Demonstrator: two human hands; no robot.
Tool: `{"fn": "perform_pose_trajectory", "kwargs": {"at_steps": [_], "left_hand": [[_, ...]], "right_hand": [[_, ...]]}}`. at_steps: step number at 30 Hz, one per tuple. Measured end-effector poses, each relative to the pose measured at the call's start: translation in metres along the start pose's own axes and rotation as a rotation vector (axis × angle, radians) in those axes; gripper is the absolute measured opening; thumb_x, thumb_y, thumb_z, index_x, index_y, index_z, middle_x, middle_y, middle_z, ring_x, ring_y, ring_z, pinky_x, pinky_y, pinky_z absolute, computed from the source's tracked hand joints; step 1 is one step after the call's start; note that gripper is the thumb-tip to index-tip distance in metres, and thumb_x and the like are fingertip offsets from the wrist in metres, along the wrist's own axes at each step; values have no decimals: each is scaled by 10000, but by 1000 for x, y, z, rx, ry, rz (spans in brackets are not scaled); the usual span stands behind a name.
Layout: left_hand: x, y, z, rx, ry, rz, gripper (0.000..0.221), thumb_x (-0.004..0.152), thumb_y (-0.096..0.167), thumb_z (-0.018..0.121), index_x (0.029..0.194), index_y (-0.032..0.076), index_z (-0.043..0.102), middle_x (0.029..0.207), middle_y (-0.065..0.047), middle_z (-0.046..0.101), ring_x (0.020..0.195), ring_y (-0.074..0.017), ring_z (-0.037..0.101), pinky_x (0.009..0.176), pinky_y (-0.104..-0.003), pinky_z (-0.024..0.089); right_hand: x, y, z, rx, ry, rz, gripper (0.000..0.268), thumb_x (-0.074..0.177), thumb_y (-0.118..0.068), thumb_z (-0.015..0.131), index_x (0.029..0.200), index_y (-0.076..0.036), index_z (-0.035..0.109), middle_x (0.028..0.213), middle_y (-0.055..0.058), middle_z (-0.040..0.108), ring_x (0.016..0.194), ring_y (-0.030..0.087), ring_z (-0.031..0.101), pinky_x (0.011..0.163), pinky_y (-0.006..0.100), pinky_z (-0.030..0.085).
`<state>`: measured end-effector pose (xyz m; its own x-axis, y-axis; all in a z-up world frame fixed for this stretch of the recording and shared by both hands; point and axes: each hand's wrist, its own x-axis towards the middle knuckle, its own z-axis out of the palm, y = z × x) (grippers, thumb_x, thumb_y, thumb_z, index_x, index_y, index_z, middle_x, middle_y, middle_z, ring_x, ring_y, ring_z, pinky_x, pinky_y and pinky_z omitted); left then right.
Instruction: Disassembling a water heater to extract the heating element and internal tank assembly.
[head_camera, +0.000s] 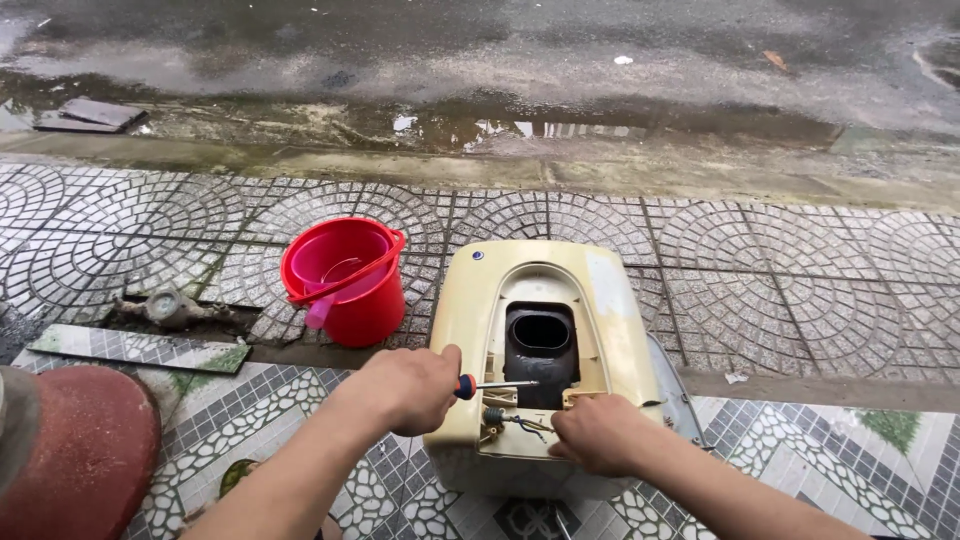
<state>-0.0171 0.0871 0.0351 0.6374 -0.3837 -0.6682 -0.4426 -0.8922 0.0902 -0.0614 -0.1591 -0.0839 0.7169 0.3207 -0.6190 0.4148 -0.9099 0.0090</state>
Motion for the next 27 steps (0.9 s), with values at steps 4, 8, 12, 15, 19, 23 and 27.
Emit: {"fn": "perform_pose_trajectory", "kwargs": {"at_steps": [4, 8, 12, 15, 19, 23, 27], "left_hand": [[16, 7, 7, 25, 22, 41, 307, 987, 115, 390, 1290, 91, 431, 1168, -147, 658, 985, -352, 665, 757, -488, 518], [26, 19, 8, 53, 34, 47, 380, 979, 146, 434, 1356, 100, 434, 1248, -137, 637, 1090, -347, 646, 818, -485, 532], [30, 35, 5, -41, 3, 35, 363, 991, 208, 380, 1316, 115, 511, 1247, -153, 615, 1107, -329, 628, 891, -469, 523], [55, 43, 23, -173, -3, 31, 347, 899, 199, 546, 1229, 93, 576, 1222, -152, 632, 1057, -323, 662, 834, -431, 546], [108, 49, 67, -158, 134, 170, 387, 790, 278, 718, 1124, 123, 597, 1193, -141, 612, 1102, -324, 624, 880, -428, 534], [120, 63, 79, -178, 150, 158, 262, 856, 250, 720, 1084, 150, 638, 1093, -145, 618, 970, -331, 650, 800, -436, 561], [139, 65, 83, -47, 228, 208, 264, 851, 237, 705, 1090, 134, 664, 1064, -165, 636, 911, -366, 685, 770, -461, 576]], "right_hand": [[-7, -2, -4, 132, 89, -13, 437, 1087, -471, 478, 950, -92, 646, 915, 126, 700, 836, 339, 689, 707, 483, 561], [-5, 4, -16, 255, 330, -33, 474, 1057, -475, 505, 808, -114, 686, 813, 134, 711, 810, 356, 668, 687, 497, 538], [4, 3, -13, 283, 467, -125, 454, 1043, -384, 578, 698, -106, 676, 655, 99, 705, 615, 336, 641, 608, 445, 485], [3, 0, -19, 316, 415, -50, 419, 1022, -410, 559, 774, -113, 719, 759, 130, 736, 725, 396, 659, 652, 492, 473], [-1, 7, -11, 304, 343, -91, 440, 1018, -416, 548, 787, -79, 710, 751, 137, 725, 730, 366, 659, 661, 484, 487], [-24, 8, -16, 142, 18, -77, 362, 898, -530, 746, 940, -179, 670, 921, 90, 699, 902, 316, 665, 703, 474, 515], [-19, 19, 17, 16, 24, -90, 594, 661, -361, 949, 1077, -169, 571, 1137, 40, 652, 986, 301, 654, 728, 501, 544]]}}
